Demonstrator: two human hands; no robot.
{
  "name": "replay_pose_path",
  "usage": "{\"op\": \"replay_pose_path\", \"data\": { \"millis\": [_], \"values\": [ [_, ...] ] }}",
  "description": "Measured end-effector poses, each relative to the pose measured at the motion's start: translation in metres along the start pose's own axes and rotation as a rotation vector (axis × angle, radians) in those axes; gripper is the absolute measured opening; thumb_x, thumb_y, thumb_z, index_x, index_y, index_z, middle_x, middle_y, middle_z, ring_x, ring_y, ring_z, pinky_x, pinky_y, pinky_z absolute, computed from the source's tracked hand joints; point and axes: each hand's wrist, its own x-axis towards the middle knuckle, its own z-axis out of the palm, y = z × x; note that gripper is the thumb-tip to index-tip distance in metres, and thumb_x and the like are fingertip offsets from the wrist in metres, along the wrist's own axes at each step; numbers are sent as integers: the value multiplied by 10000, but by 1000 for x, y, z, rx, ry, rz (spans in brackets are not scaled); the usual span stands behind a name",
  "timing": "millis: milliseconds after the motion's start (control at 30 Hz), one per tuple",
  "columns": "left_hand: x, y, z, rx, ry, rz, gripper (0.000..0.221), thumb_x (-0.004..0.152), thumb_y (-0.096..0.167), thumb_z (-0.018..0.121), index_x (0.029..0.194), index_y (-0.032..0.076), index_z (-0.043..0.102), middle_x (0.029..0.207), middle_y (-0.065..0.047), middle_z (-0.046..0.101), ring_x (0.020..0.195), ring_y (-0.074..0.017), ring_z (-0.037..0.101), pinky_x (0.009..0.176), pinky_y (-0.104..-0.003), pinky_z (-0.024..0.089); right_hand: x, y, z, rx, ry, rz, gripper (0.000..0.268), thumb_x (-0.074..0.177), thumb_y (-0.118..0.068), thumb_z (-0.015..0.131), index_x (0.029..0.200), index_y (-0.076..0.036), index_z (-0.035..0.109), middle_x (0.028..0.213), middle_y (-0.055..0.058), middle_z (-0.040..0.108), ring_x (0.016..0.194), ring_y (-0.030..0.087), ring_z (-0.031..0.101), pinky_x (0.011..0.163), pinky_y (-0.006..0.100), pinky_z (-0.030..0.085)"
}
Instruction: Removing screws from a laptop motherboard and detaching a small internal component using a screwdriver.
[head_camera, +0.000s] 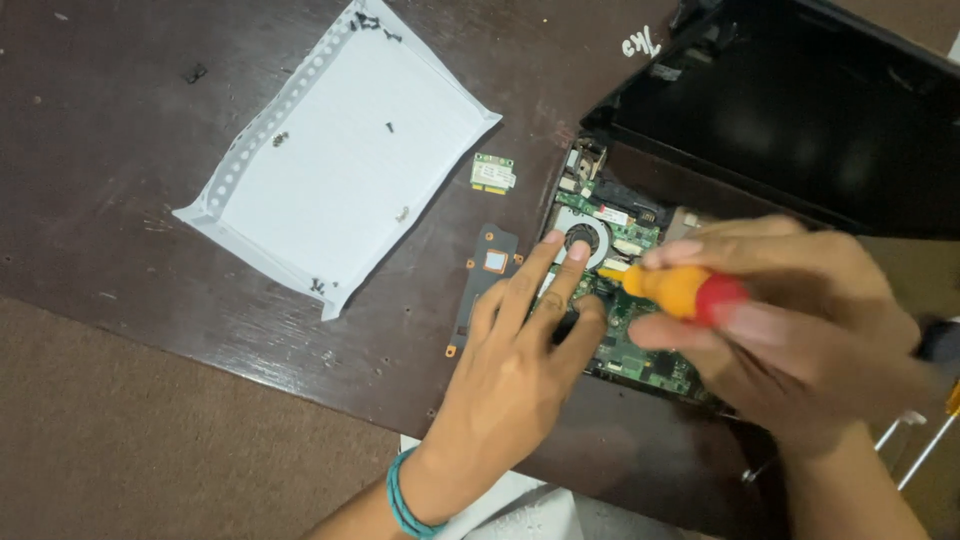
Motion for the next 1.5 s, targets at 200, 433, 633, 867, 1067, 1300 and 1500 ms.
{"op": "replay_pose_path", "data": {
  "millis": [200, 433, 633, 867, 1067, 1300, 1500],
  "values": [
    [1, 2, -3, 39, -4, 13, 263, 1026, -78, 378, 1132, 54, 580, 1558, -212, 421, 1480, -451, 425, 974, -523, 452, 9, -16, 12, -449, 347, -419, 425, 1098, -315, 360, 1176, 40, 580, 1233, 378, 633, 1080, 470, 772, 946, 467, 713],
    [-1, 3, -1, 109, -6, 36, 230, 1044, -41, 439, 1175, 76, 587, 1558, -214, 417, 1476, -450, 426, 985, -524, 461, 12, -9, 16, -484, 389, -465, 298, 879, -251, 779, 1069, -46, 673, 1141, 216, 586, 961, 291, 677, 910, 383, 659],
    [0, 1, -2, 104, 7, 48, 241, 1050, -40, 430, 1171, 71, 608, 1549, -228, 412, 1471, -462, 426, 982, -530, 469, 28, -35, 24, -446, 340, -387, 286, 969, -129, 517, 1017, 128, 634, 1025, 280, 709, 877, 322, 772, 789, 380, 678],
    [-2, 1, 0, 105, 11, 51, 261, 1068, -46, 409, 1190, 71, 607, 1583, -222, 369, 1486, -462, 424, 965, -525, 467, 11, -31, 21, -436, 338, -323, 277, 1145, -234, 344, 1265, -52, 515, 1341, 388, 619, 1151, 427, 795, 922, 364, 676],
    [-2, -1, 1, 87, -4, 56, 237, 1051, -54, 456, 1193, 66, 603, 1559, -240, 386, 1474, -486, 415, 934, -552, 470, 4, -7, 3, -560, 372, -455, 491, 890, -77, 945, 1196, 7, 571, 1066, 280, 628, 861, 286, 689, 780, 353, 640],
    [-1, 0, 0, 97, 21, 60, 237, 1049, -45, 455, 1185, 71, 611, 1519, -240, 447, 1447, -476, 453, 938, -527, 474, -2, -8, 8, -456, 239, -302, 392, 1176, -203, 498, 1559, -200, 411, 1387, 214, 699, 1262, 317, 800, 1088, 389, 722],
    [0, 0, -1, 112, 0, 59, 218, 1067, -14, 456, 1179, 75, 621, 1537, -235, 423, 1462, -465, 428, 939, -527, 466, -4, -7, 5, -512, 330, -406, 375, 1004, -198, 722, 1322, -78, 564, 1263, 310, 625, 977, 280, 653, 898, 360, 604]
  ]
}}
